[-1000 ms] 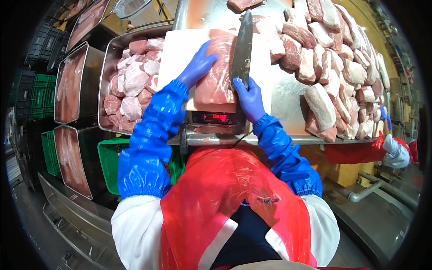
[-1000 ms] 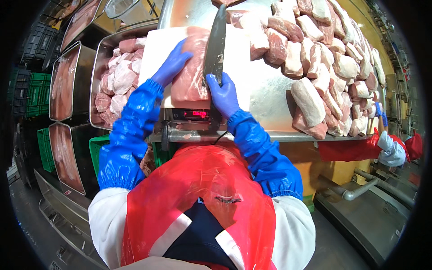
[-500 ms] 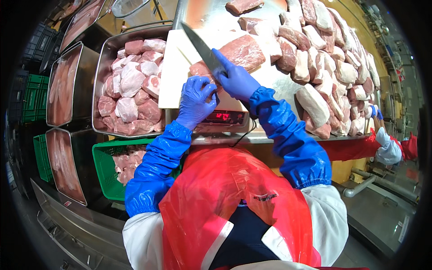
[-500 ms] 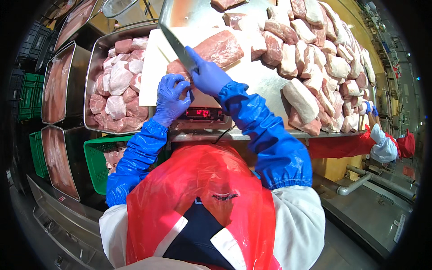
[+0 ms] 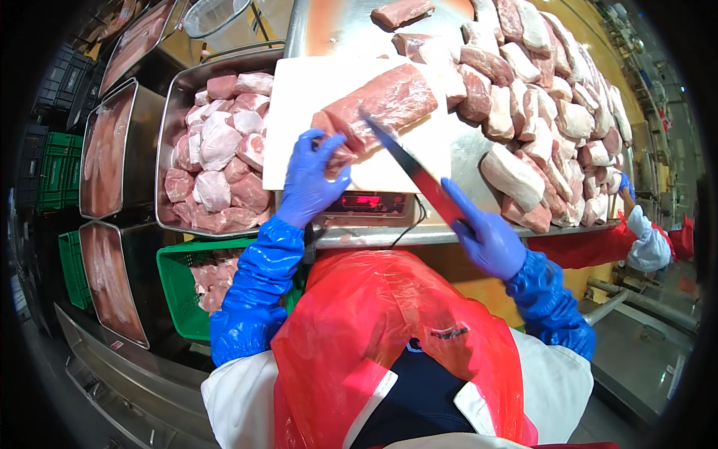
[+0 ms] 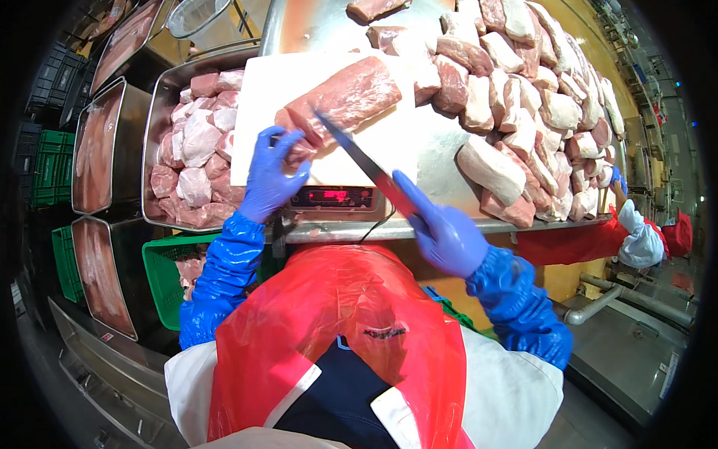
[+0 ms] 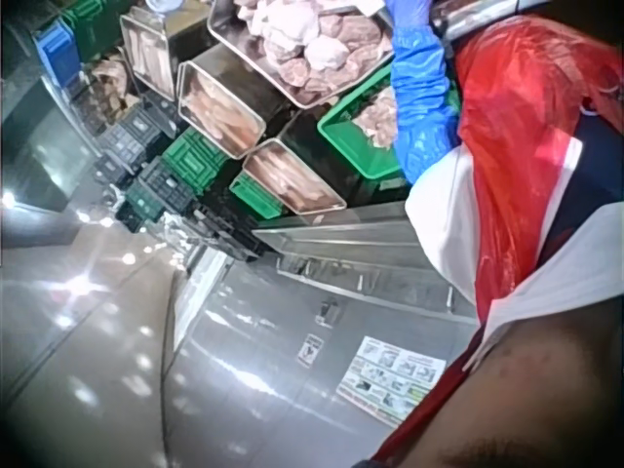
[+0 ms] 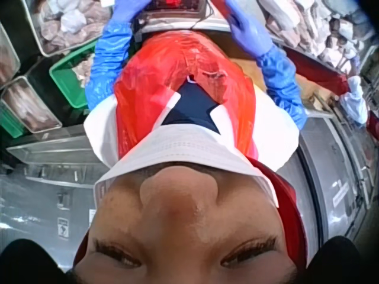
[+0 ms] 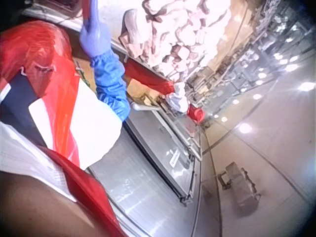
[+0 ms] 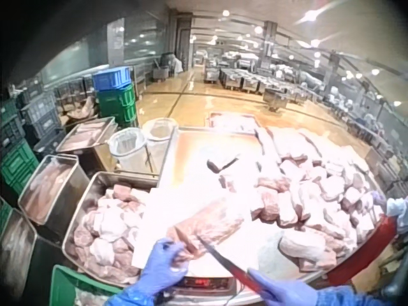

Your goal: The person cuts large pieces of raw meat on a cutting board using a knife, trimming fat and separating portions. The cut pieces are placed into a green basket while the process continues with additional meat pieces.

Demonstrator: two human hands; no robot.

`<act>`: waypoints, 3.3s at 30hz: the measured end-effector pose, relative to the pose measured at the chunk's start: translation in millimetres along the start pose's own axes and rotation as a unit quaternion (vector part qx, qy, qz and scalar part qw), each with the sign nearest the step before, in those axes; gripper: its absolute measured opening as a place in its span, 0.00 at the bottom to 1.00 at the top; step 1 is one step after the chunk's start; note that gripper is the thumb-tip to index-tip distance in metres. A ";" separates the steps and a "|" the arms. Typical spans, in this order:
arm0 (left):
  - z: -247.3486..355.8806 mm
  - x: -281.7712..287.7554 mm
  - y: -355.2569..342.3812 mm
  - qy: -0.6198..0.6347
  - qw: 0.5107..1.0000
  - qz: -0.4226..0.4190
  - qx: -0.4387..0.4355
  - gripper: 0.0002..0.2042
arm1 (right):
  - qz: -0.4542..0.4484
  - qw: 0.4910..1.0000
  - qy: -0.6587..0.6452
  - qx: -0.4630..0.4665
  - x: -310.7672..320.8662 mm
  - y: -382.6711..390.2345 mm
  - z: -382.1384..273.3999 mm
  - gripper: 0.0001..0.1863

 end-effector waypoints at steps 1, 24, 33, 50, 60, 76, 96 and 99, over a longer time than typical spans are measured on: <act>-6.5 -1.4 0.3 0.009 1.000 -0.019 0.001 0.21 | 0.068 0.986 -0.148 0.036 -10.1 -14.9 -6.5 0.38; -131.3 6.7 -101.8 0.440 0.850 -0.172 0.231 0.01 | 0.002 0.931 0.342 -0.131 -54.3 50.2 -26.5 0.49; -42.1 20.7 69.5 0.468 0.829 -0.154 0.266 0.08 | 0.159 0.963 -0.215 0.029 -58.4 -46.8 -6.2 0.37; -71.7 39.5 55.5 0.337 0.891 0.092 0.291 0.05 | -0.070 0.977 0.200 -0.007 -46.1 -10.7 4.4 0.48; -155.6 181.1 276.4 -0.103 0.911 -0.027 0.398 0.09 | 0.160 0.962 -0.216 -0.037 -26.2 3.4 56.3 0.33; -45.5 -73.8 -120.5 -0.021 0.984 -0.165 0.070 0.26 | 0.283 0.695 -0.660 -0.030 -120.4 -117.3 8.8 0.16; -25.1 -13.4 17.9 -0.003 0.993 0.109 0.052 0.11 | 0.064 0.990 -0.048 0.120 -80.6 -161.8 -20.3 0.42; -25.0 -15.0 26.9 -0.056 0.990 0.113 0.059 0.11 | -0.044 0.996 0.066 0.032 -60.8 -99.5 -15.7 0.44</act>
Point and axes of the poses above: each hand's wrist, its own y-axis away from the middle knuckle, its own x-axis out of the back of the hand, z = x × y, the point moved 1 cm from there along -y, towards the middle knuckle, and after that the axes turned 5 degrees about -y, right-handed, at the moved point
